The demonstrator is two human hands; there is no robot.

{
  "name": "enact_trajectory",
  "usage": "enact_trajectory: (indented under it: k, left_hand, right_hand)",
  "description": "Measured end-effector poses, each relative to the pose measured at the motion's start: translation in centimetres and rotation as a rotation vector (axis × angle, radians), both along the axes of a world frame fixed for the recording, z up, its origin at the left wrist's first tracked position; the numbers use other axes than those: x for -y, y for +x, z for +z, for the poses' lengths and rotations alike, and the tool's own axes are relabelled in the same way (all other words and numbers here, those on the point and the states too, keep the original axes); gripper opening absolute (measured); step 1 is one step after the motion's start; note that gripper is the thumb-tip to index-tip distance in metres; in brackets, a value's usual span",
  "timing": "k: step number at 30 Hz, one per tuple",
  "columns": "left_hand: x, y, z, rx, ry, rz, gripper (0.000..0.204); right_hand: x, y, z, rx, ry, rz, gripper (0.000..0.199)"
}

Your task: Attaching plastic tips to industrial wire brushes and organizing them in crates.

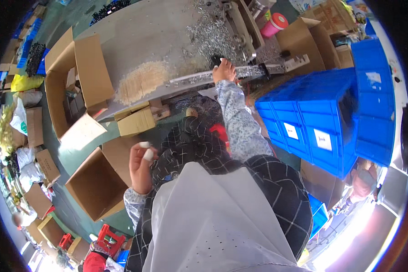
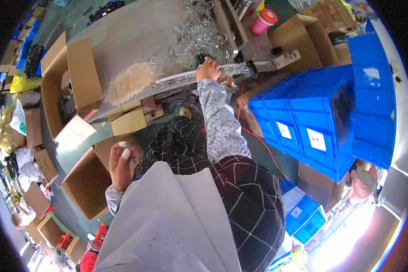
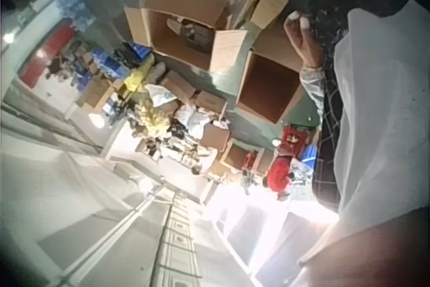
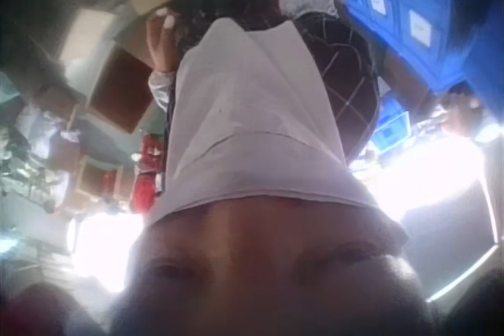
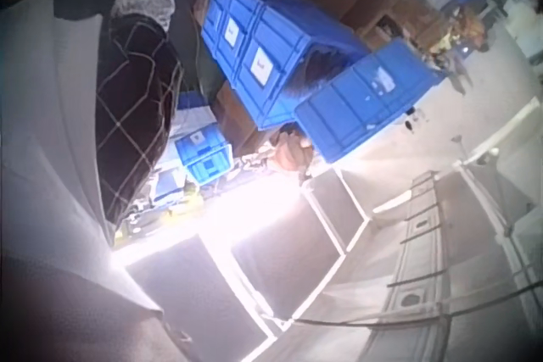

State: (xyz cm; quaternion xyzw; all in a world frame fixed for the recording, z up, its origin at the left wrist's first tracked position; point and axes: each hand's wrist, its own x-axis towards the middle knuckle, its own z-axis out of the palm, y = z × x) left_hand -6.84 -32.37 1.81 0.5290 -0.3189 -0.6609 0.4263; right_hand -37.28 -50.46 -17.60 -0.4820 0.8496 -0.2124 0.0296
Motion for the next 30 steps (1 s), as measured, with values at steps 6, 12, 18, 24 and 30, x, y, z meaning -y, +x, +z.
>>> enact_trajectory:
  k: [6, 12, 18, 24, 30]
  left_hand:
    - [8.7, -3.5, 0.3, 0.023, 0.019, -0.155, 0.022]
    - [15.2, -5.4, -0.9, 0.002, 0.049, -0.309, 0.022]
    - [19.4, -7.6, -1.5, -0.041, -0.019, -0.607, 0.025]
    - [20.6, -9.5, -1.2, -0.035, -0.093, -0.739, 0.026]
    - [20.7, -11.8, -0.6, -0.022, -0.15, -0.69, 0.026]
  right_hand:
    - [5.1, -2.1, -3.1, -0.165, 0.336, -0.006, 0.023]
    - [2.9, -3.3, -1.3, 0.081, 0.045, 0.123, 0.032]
    - [-3.9, -3.3, 1.7, 0.076, -0.039, 0.03, 0.049]
    - [-7.9, -15.7, -5.7, 0.44, -0.449, -0.497, 0.06]
    - [-4.6, -21.2, -2.9, 1.073, -0.145, -0.39, 0.049]
